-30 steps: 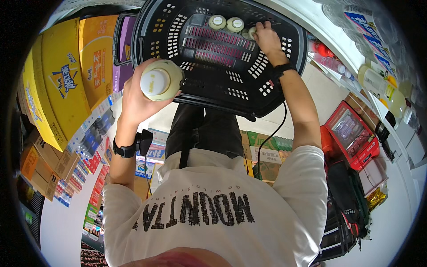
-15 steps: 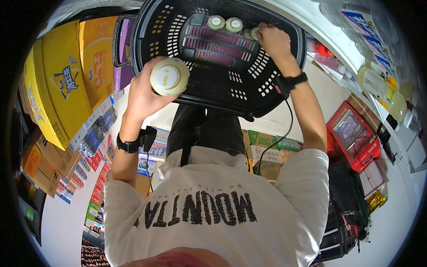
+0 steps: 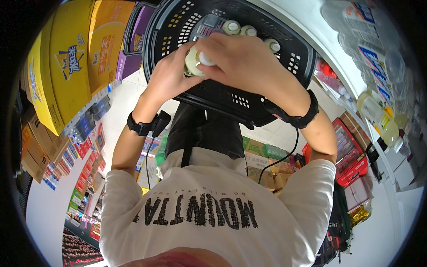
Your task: The person picks up bottles of juice from a black basket and places them onto a white shelf. They wipe the shelf with a purple cloth between placements. The person handles the bottles one at a time, arranging them in a row.
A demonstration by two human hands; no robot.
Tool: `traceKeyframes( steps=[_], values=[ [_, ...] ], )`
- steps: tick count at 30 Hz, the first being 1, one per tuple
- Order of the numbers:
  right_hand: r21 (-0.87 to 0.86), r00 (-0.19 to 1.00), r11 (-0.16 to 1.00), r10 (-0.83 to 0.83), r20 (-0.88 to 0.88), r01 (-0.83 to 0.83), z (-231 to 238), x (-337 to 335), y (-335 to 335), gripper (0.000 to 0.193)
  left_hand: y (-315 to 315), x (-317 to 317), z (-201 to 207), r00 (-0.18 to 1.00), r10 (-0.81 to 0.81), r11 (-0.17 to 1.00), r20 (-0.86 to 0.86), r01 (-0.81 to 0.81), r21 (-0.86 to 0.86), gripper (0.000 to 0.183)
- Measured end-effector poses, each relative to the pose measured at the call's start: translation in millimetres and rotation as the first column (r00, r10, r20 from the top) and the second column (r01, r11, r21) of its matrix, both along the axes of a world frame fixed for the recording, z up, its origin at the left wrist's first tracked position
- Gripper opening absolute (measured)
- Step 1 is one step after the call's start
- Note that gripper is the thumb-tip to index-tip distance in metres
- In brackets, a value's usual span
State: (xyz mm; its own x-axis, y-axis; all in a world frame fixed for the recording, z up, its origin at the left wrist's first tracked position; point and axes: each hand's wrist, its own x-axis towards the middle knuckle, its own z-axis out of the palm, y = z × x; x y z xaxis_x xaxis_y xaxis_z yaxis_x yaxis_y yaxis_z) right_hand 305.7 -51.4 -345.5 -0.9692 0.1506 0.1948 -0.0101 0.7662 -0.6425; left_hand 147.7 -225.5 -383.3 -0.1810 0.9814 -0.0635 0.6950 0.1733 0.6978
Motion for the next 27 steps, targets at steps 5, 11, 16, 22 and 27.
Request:
traceKeyframes(
  steps=[5,11,16,22,27],
  values=[
    [0.084,0.985,0.996,-0.052,0.165,0.039,-64,-36,10,0.027,-14,-23,6,0.998,0.048,0.997,-0.043,-0.05,-0.057,0.06],
    [0.284,0.934,0.958,-0.141,0.328,0.044,-209,-78,43,0.031,-51,-38,17,0.994,0.111,0.979,0.012,-0.107,-0.175,0.046],
    [0.336,0.889,0.938,-0.226,0.397,0.088,-220,-107,53,0.031,-73,-46,14,0.986,0.164,0.969,0.022,-0.157,-0.189,0.04],
    [0.404,0.8,0.906,-0.33,0.501,0.121,-232,-112,39,0.027,-82,-60,15,0.988,0.152,0.973,0.016,-0.147,-0.178,0.037],
    [0.357,0.758,0.919,-0.351,0.55,0.166,-205,-128,41,0.03,-79,-70,18,0.992,0.127,0.972,0.015,-0.121,-0.201,0.036]
  ],
)
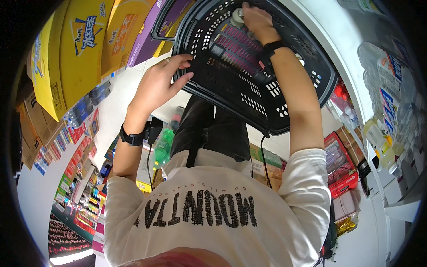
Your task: The person picks up bottles of juice from a black basket and places them onto a white shelf. They wipe the shelf with a purple cloth between placements. The person handles the bottles one at a time, arranging them in a row.
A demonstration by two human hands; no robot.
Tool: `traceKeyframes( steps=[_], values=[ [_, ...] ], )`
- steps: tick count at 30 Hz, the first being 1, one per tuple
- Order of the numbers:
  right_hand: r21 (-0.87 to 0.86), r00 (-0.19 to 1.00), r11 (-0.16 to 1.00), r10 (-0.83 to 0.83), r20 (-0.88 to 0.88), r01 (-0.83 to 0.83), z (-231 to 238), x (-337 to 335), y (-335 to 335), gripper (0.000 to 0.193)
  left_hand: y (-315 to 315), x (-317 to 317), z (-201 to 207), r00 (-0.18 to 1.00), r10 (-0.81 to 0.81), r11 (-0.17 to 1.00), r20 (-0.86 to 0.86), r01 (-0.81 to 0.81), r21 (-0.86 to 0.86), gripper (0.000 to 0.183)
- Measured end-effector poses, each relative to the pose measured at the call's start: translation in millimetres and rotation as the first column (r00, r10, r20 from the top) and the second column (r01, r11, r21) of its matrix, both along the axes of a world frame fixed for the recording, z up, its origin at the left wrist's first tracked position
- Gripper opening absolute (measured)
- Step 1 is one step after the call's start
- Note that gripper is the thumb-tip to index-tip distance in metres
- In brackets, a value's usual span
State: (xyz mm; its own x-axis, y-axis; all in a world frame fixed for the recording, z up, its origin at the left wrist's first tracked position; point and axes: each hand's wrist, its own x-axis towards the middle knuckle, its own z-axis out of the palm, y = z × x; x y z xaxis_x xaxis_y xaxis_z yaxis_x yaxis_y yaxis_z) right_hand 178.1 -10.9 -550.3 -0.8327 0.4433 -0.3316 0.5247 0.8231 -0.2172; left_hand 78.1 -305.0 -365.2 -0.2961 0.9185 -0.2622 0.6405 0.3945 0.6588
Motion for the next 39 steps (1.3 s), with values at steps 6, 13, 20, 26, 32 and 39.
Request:
traceKeyframes(
  steps=[6,13,20,26,32,39],
  values=[
    [0.155,0.974,0.987,0.003,-0.226,0.033,-17,30,4,0.035,10,-7,21,0.995,-0.1,0.995,-0.017,0.1,0.03,0.035],
    [-0.066,0.993,0.996,0.045,-0.108,-0.052,205,69,-18,0.03,39,-9,84,0.969,-0.241,0.928,-0.054,0.246,0.278,0.027],
    [0.143,0.932,0.988,0.106,-0.346,-0.059,438,157,-52,0.034,123,37,216,0.903,-0.406,0.656,-0.139,0.394,0.644,0.023],
    [0.392,0.914,0.909,0.031,-0.404,0.142,555,266,-51,0.031,188,111,300,0.861,-0.452,0.39,-0.234,0.427,0.816,0.02],
    [0.586,0.887,0.759,0.023,-0.461,0.284,617,374,-8,0.025,274,188,333,0.861,-0.501,0.349,-0.089,0.295,0.89,0.011],
    [0.806,0.898,0.493,0.102,-0.428,0.328,675,458,121,0.034,347,237,346,0.942,-0.314,0.501,-0.118,0.27,0.822,0.024]
  ],
)
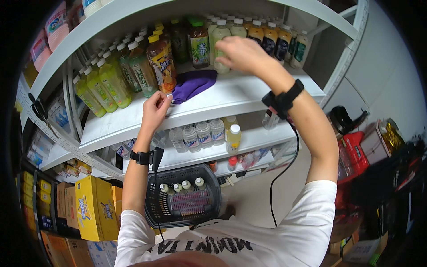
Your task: The person picks up bottles of juice from a black basket and places them onto a white shelf. They wipe the shelf with a purple cloth between placements. The person handles the bottles one at a time, arranging them in a row.
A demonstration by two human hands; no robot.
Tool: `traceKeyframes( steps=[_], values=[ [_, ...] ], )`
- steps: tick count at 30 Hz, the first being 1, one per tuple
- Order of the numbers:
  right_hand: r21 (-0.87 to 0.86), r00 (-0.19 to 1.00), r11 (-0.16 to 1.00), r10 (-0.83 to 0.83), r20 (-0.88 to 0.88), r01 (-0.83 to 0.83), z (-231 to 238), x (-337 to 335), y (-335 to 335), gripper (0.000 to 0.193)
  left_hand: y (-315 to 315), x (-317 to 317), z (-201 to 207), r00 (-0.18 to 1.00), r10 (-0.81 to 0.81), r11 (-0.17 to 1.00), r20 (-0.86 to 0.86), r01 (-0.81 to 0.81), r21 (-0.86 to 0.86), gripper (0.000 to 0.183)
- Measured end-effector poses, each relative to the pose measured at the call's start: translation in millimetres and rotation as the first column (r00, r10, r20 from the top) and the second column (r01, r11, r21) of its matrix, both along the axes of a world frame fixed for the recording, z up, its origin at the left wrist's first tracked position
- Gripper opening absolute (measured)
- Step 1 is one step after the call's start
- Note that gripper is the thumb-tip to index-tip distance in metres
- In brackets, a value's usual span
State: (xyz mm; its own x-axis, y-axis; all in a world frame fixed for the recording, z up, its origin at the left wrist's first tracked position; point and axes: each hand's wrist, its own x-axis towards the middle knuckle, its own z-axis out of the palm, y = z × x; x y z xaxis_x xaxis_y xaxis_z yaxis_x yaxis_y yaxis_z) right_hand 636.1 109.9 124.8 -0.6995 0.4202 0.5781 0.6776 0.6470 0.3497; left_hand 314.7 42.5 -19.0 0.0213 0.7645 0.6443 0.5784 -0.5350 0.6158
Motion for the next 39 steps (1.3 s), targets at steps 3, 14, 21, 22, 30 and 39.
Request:
traceKeyframes(
  steps=[3,14,21,22,30,39],
  values=[
    [0.259,0.993,0.962,0.106,-0.047,-0.091,22,25,89,0.048,12,3,-1,0.998,0.042,0.994,0.047,-0.036,-0.106,0.031],
    [-0.216,0.97,0.964,-0.193,-0.151,0.158,45,-2,133,0.065,8,4,-2,0.985,0.145,0.979,0.094,-0.128,-0.161,0.035],
    [-0.028,0.983,0.993,-0.12,-0.138,0.117,40,3,109,0.049,6,2,-3,0.984,0.17,0.975,0.048,-0.16,-0.152,0.035],
    [0.025,0.983,0.991,-0.125,-0.131,0.129,40,6,111,0.05,8,2,-3,0.987,0.155,0.981,0.041,-0.148,-0.125,0.035],
    [0.209,0.983,0.964,-0.147,-0.109,0.167,32,2,40,0.055,12,-6,-11,0.994,0.073,0.996,0.079,-0.069,-0.055,0.034],
    [-0.132,0.994,0.989,-0.08,-0.078,0.069,36,-66,-183,0.039,-101,7,6,0.885,-0.454,0.891,0.102,0.449,0.062,0.061]
  ],
)
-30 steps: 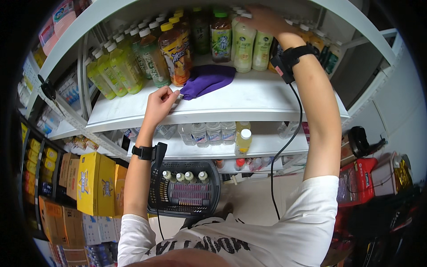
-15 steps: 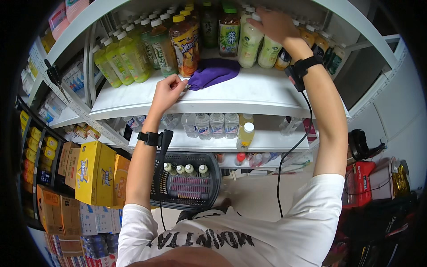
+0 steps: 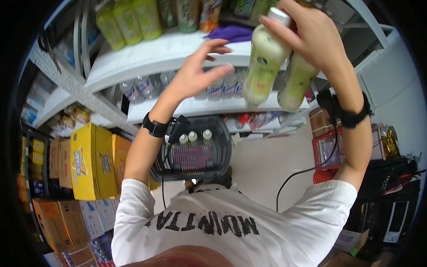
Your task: The person picks up bottles of juice from a black basket and places them onto a white shelf. They wipe the shelf with a purple cloth between placements. The person handles the bottles one at a time, arranging them in a row.
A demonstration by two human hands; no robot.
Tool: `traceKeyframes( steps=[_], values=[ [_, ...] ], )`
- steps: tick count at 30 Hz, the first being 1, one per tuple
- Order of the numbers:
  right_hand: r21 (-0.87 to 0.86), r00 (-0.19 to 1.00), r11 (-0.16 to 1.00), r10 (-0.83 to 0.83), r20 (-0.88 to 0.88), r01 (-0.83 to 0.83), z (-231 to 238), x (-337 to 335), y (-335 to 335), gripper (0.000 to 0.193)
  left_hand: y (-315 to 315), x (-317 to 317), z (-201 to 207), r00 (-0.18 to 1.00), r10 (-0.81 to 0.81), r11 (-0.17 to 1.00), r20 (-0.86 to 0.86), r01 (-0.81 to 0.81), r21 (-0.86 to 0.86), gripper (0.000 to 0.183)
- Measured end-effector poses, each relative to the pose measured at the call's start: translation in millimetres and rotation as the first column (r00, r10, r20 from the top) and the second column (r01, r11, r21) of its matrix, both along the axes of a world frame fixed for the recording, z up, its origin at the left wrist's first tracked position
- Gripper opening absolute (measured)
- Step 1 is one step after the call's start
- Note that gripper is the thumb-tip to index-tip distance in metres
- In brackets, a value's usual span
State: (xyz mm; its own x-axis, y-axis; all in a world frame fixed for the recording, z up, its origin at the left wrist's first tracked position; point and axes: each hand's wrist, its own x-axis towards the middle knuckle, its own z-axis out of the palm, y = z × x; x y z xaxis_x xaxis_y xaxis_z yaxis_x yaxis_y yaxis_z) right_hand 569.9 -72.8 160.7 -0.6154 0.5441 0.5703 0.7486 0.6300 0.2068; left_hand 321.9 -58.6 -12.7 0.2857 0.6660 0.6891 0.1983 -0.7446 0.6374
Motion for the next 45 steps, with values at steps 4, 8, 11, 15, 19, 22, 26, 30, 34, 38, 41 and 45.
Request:
traceKeyframes(
  steps=[4,8,11,15,19,22,26,30,34,38,41,45],
  values=[
    [-0.256,0.971,0.937,0.231,-0.059,-0.239,-75,-47,-49,0.031,-79,-11,-34,0.966,-0.26,0.915,-0.013,0.242,-0.322,0.077],
    [-0.366,0.94,0.867,0.327,-0.095,-0.338,-158,-97,-68,0.033,-129,-58,-101,0.987,-0.099,0.864,-0.129,0.021,-0.503,0.075],
    [-0.474,0.958,0.835,0.276,-0.079,-0.28,-213,-126,-71,0.041,-147,-98,-138,0.946,0.04,0.786,-0.321,-0.228,-0.574,0.075],
    [-0.508,0.921,0.78,0.38,-0.079,-0.366,-325,-159,-58,0.028,-177,-161,-199,0.923,0.296,0.697,-0.246,-0.385,-0.605,0.07],
    [-0.696,0.891,0.644,0.454,0.012,-0.319,-451,-198,-46,0.021,-221,-207,-230,0.841,0.502,0.618,-0.2,-0.511,-0.597,0.073],
    [-0.759,0.835,0.537,0.55,-0.016,-0.368,-552,-231,-33,0.02,-254,-227,-246,0.786,0.55,0.445,-0.282,-0.561,-0.698,0.072],
    [-0.781,0.731,0.508,0.675,0.099,-0.364,-650,-275,-30,0.029,-294,-227,-270,0.702,0.642,0.356,-0.309,-0.629,-0.691,0.077],
    [-0.802,0.663,0.509,0.721,0.199,-0.313,-715,-318,-16,0.036,-318,-227,-291,0.688,0.705,0.323,-0.172,-0.527,-0.786,0.079],
    [-0.841,0.734,0.413,0.679,0.029,-0.349,-751,-350,3,0.029,-326,-231,-311,0.666,0.731,0.326,-0.147,-0.53,-0.783,0.078],
    [-0.81,0.69,0.382,0.723,-0.038,-0.445,-763,-371,4,0.031,-324,-240,-314,0.69,0.687,0.317,-0.228,-0.568,-0.76,0.079],
    [-0.76,0.685,0.361,0.713,-0.15,-0.541,-766,-377,-4,0.025,-322,-246,-315,0.726,0.64,0.327,-0.252,-0.554,-0.765,0.081],
    [-0.686,0.757,0.455,0.616,-0.218,-0.568,-768,-378,-7,0.025,-314,-252,-319,0.736,0.617,0.333,-0.277,-0.563,-0.756,0.081]
  ],
)
